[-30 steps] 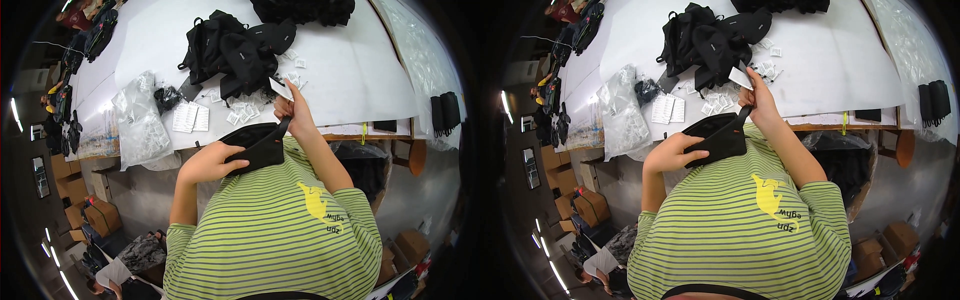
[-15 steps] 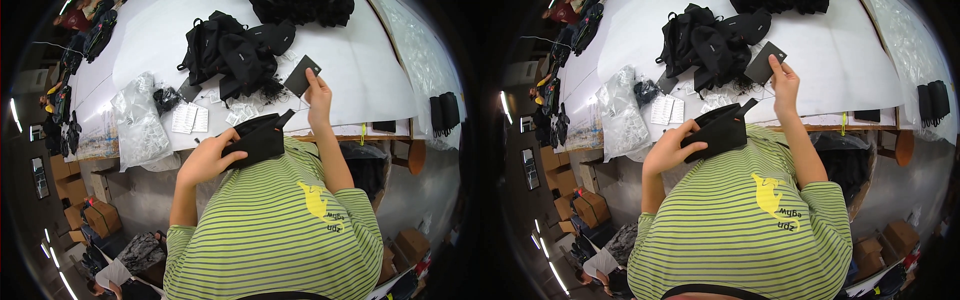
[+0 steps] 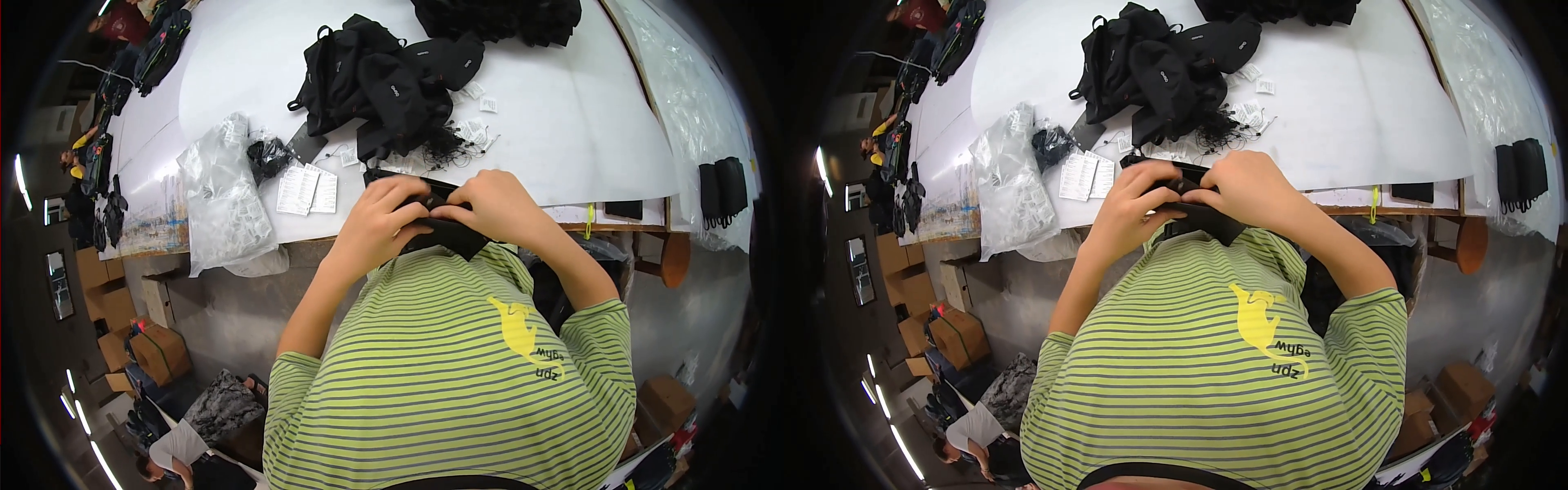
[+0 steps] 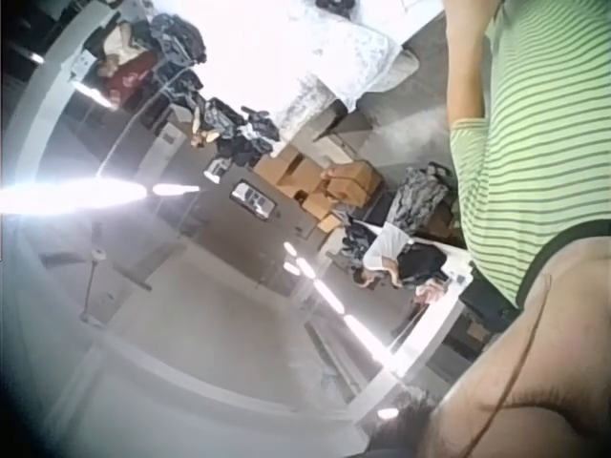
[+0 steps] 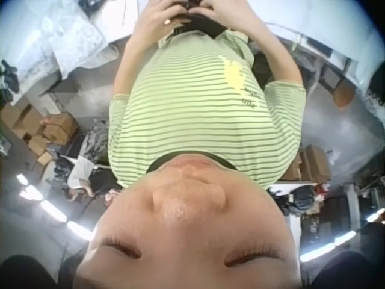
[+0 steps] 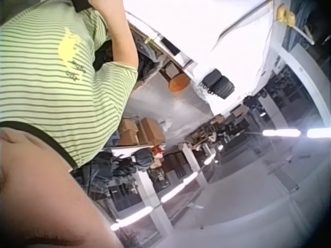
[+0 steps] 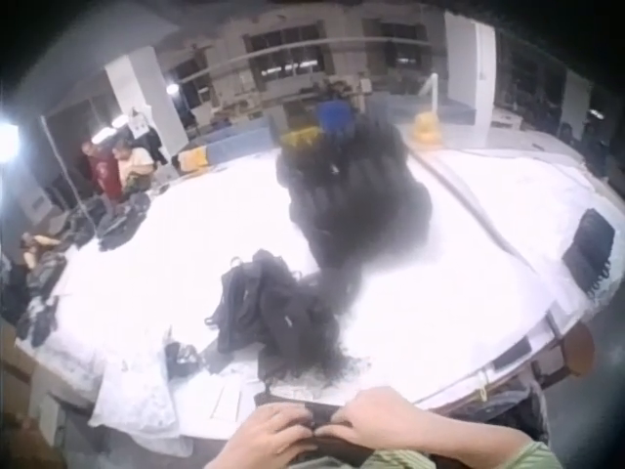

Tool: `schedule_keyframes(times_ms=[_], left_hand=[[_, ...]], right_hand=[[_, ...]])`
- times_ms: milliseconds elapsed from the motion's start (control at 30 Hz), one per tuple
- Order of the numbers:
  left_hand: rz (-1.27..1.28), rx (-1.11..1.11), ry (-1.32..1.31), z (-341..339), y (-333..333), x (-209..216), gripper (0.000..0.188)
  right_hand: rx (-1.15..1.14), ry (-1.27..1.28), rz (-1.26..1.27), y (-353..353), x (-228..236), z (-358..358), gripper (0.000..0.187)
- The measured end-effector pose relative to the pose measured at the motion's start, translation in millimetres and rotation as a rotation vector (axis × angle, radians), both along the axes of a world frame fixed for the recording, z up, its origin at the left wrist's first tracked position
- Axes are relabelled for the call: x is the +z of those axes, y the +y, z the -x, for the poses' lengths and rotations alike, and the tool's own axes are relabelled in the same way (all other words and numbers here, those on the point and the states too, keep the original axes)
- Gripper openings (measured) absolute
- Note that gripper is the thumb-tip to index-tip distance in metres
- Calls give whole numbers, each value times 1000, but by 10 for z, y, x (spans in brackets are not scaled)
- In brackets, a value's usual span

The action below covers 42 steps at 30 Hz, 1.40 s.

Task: Inspecting and inserting small tags or components into black cases or pouches.

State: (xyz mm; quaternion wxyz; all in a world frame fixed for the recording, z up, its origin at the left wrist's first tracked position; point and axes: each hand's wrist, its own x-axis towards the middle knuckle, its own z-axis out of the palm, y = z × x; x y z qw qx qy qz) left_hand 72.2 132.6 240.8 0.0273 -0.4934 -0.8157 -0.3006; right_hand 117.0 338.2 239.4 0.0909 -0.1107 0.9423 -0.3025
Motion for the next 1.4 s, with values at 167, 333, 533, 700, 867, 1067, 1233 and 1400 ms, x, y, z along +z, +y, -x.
schedule_keyframes(times_ms=[167, 333, 533, 700, 867, 1067, 1233, 1400], left_hand=[[58, -31, -312, 29, -56, -110, 21], [-712, 417, -846, 447, -180, -1092, 16], [157, 711, -170, 266, -506, -2196, 51], [53, 750, -428, 334, -505, -1988, 45], [-638, 498, -472, 284, -35, -667, 27], [54, 168, 115, 202, 82, -149, 27], [-783, 435, -606, 235, -88, -394, 44], [-1317, 13, -1706, -9, 29, -678, 48]], right_hand=[[-48, -151, 175, 78, 120, -43, 37], [37, -218, 11, 168, 63, -67, 36], [-153, -26, 111, 325, -52, -175, 30], [-122, 180, -16, 379, -173, -241, 27], [90, 353, -238, 282, -251, -203, 21], [166, 487, -184, 103, -40, -76, 20], [10, 562, -40, 49, 66, -57, 16], [-75, 687, 183, -193, 93, 43, 14]])
